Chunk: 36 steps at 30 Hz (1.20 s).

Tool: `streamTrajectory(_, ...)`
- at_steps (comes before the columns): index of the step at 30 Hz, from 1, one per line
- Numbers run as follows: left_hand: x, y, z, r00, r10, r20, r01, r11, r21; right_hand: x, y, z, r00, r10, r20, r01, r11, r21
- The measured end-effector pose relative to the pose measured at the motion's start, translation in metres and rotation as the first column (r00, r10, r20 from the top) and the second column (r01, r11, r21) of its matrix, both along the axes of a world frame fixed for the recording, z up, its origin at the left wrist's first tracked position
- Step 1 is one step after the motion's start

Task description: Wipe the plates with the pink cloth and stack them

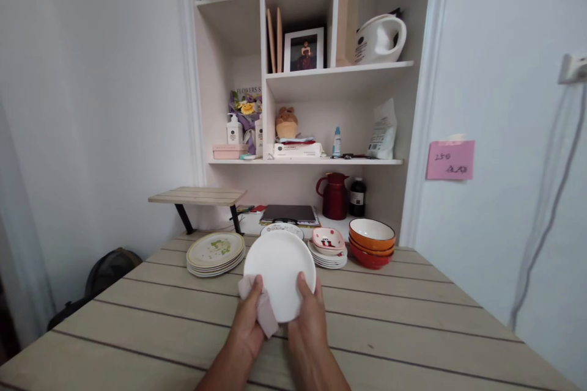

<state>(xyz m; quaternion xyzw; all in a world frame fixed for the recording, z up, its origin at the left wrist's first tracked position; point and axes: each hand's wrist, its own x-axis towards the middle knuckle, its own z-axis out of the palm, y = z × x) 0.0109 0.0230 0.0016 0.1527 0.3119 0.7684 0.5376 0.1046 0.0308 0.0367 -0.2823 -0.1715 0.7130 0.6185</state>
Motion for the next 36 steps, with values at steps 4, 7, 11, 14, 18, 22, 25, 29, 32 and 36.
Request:
streamTrajectory(4,-0.024,-0.003,0.003,0.994,0.086,-0.062,-0.085,0.996,0.023,0.014,0.013,0.003,0.968,0.224,0.116,-0.233,0.97,0.067)
streamTrajectory(7,-0.03,-0.007,0.005,0.994,0.066,-0.087,-0.063,0.998,0.03,0.032,0.018,0.01,0.938,0.199,0.283,-0.255,0.95,0.18)
streamTrajectory(11,-0.027,-0.012,0.007,0.996,-0.009,-0.083,0.012,0.999,0.034,0.052,0.014,0.022,0.834,0.243,0.495,-0.418,0.864,0.281)
streamTrajectory(14,-0.027,-0.015,0.009,0.996,-0.054,-0.07,0.057,0.997,0.046,0.057,0.007,0.029,0.765,0.271,0.584,-0.518,0.798,0.309)
streamTrajectory(18,-0.027,-0.018,0.011,0.994,-0.097,-0.058,0.101,0.993,0.058,0.053,0.002,0.03,0.762,0.264,0.591,-0.515,0.801,0.306)
streamTrajectory(22,-0.024,-0.019,0.012,0.992,-0.115,-0.056,0.119,0.991,0.069,0.051,0.005,0.025,0.759,0.264,0.595,-0.481,0.843,0.239)
streamTrajectory(25,-0.022,-0.018,0.012,0.992,-0.115,-0.056,0.119,0.99,0.074,0.05,0.01,0.022,0.784,0.257,0.565,-0.435,0.877,0.205)
streamTrajectory(29,-0.02,-0.016,0.01,0.99,-0.13,-0.047,0.134,0.988,0.077,0.042,0.012,0.018,0.872,0.225,0.435,-0.329,0.927,0.182)
streamTrajectory(32,-0.021,-0.015,0.009,0.989,-0.144,-0.029,0.146,0.986,0.077,0.028,0.007,0.012,0.944,0.133,0.302,-0.187,0.97,0.158)
streamTrajectory(36,-0.022,-0.014,0.008,0.988,-0.158,-0.004,0.157,0.985,0.074,0.008,0.004,-0.001,0.985,0.012,0.17,-0.028,0.995,0.093)
